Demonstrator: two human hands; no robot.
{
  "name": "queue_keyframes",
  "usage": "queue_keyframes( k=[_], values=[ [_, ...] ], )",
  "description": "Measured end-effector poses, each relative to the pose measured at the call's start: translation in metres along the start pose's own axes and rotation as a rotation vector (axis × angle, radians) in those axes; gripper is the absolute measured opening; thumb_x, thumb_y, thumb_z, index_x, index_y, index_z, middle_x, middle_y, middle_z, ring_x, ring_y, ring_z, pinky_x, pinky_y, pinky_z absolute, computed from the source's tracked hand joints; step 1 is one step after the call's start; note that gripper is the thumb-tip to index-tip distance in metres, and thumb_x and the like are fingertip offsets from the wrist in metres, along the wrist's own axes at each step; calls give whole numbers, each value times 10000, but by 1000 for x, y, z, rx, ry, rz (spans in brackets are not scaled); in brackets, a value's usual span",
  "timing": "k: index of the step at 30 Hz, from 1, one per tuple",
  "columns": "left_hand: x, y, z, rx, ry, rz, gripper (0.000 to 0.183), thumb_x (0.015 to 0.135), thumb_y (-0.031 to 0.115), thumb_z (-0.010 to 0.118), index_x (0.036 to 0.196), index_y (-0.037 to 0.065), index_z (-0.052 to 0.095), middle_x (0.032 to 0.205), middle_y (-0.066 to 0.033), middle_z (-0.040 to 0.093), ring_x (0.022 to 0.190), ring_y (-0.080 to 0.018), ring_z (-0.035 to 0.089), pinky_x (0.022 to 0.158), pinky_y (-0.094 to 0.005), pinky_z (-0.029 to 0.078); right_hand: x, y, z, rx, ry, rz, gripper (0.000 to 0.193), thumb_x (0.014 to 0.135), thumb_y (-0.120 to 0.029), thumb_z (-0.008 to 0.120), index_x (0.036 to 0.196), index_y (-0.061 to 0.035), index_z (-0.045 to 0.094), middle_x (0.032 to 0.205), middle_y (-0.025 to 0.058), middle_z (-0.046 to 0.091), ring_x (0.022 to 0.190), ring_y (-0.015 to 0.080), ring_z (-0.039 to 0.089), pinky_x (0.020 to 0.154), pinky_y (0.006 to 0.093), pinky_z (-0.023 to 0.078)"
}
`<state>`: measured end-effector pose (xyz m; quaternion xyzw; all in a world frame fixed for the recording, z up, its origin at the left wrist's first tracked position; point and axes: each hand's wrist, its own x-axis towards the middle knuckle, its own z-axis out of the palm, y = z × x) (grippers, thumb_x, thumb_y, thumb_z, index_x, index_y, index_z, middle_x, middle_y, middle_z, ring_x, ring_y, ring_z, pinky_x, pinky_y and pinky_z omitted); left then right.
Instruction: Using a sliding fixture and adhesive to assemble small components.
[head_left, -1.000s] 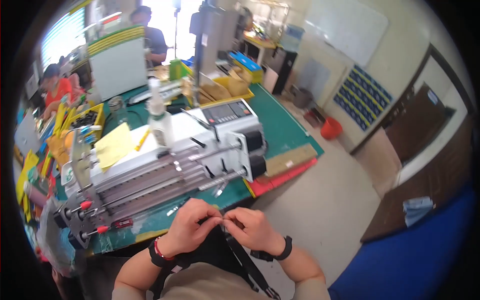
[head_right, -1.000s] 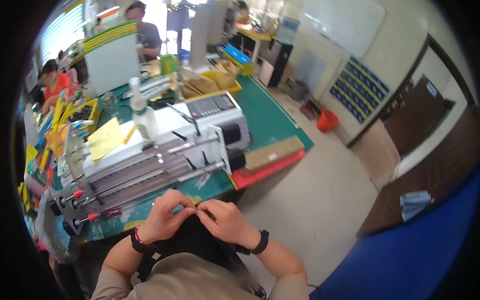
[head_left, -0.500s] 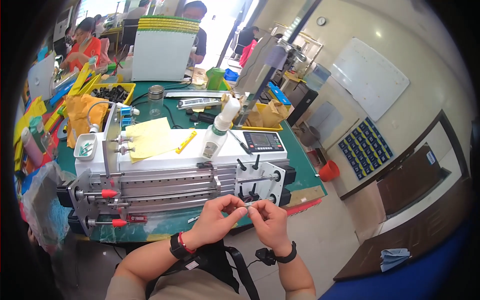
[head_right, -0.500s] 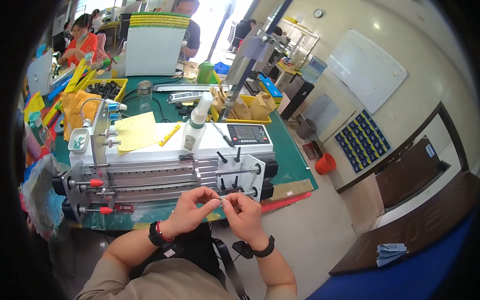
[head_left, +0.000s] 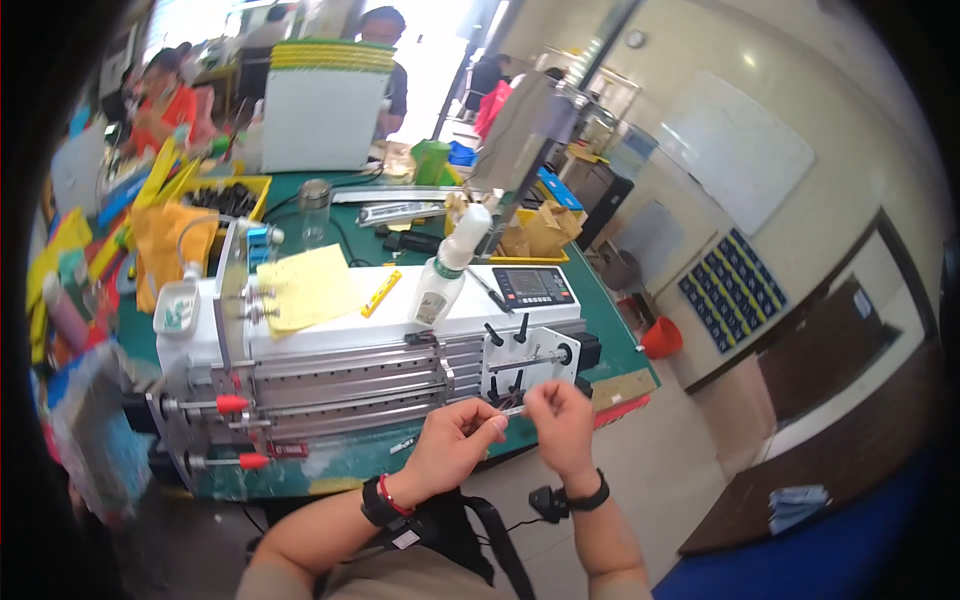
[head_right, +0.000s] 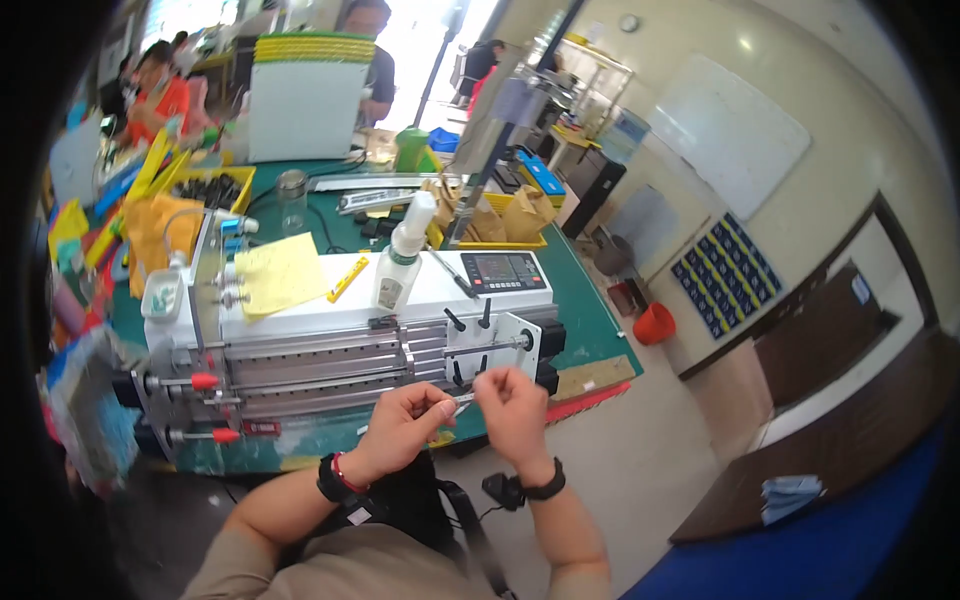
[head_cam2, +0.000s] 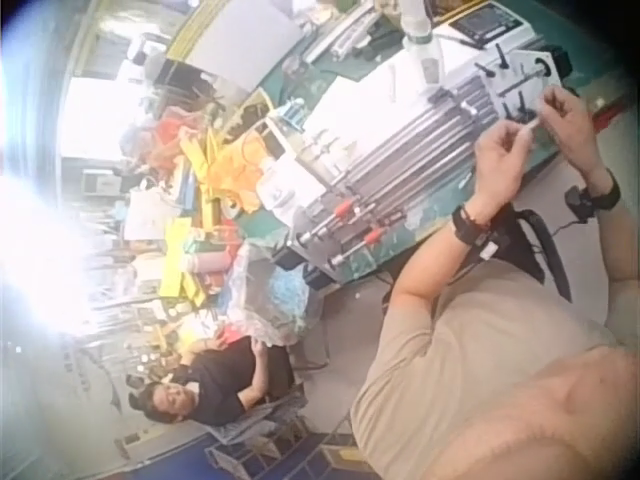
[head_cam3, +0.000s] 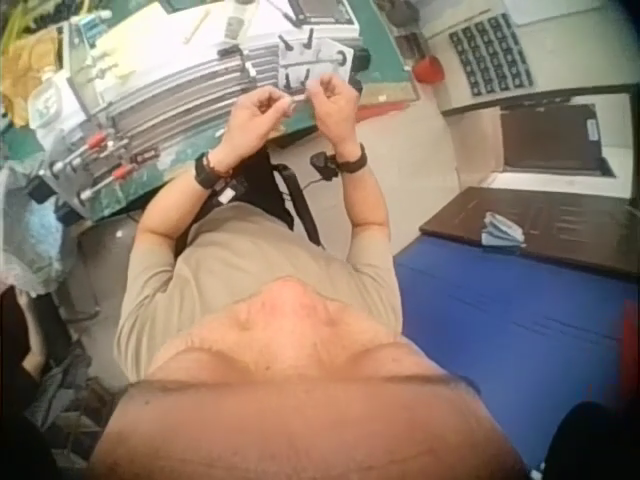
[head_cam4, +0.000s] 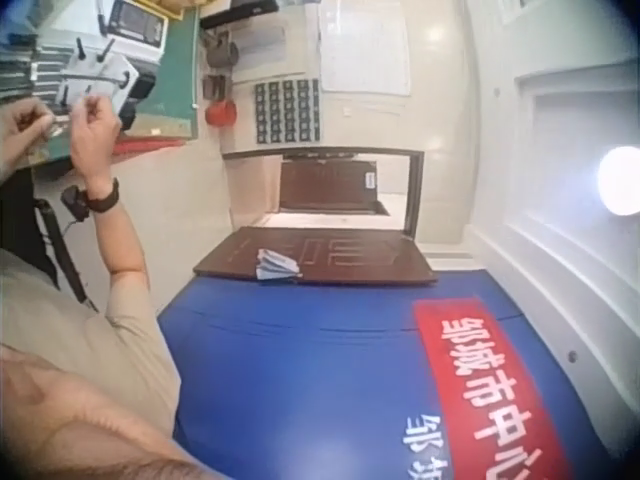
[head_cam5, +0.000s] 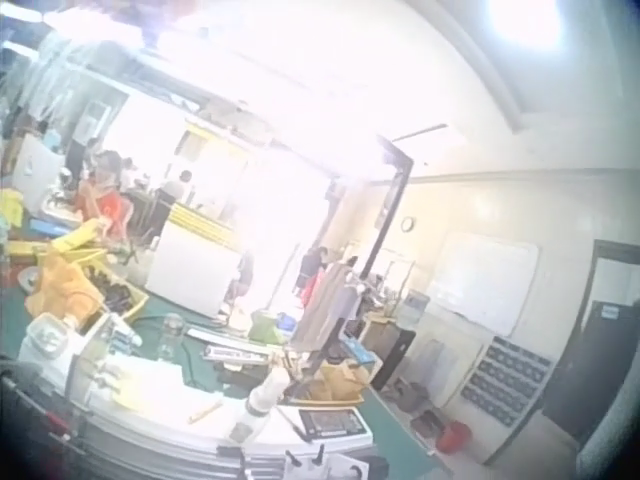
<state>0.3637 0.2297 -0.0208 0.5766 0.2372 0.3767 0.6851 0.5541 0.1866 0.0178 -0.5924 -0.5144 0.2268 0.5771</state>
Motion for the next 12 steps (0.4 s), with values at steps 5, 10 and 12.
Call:
queue_keyframes(
  k=[5,10,12],
  values=[
    [1,-2,3,-95,-15,23,286,1103,115,685,1345,-35,660,1251,-112,761,1111,-135,723,898,-288,595,52,23,-1,-349,302,-84,224,1007,-178,734,936,32,698,749,164,736,667,276,731,668,423,570],
    [20,-1,14,-129,-44,75,441,1095,140,699,1485,-47,615,1464,-172,677,1399,-212,623,1178,-362,506,65,40,-7,-342,331,-44,220,999,-173,741,930,31,694,736,150,734,674,266,735,664,418,570],
    [32,-4,24,-252,-98,40,504,1104,149,688,1560,-25,563,1525,-191,633,1448,-231,584,1249,-397,433,65,41,-4,-353,336,-35,249,981,-203,769,944,34,703,755,158,747,697,273,753,693,411,589]
  ],
)
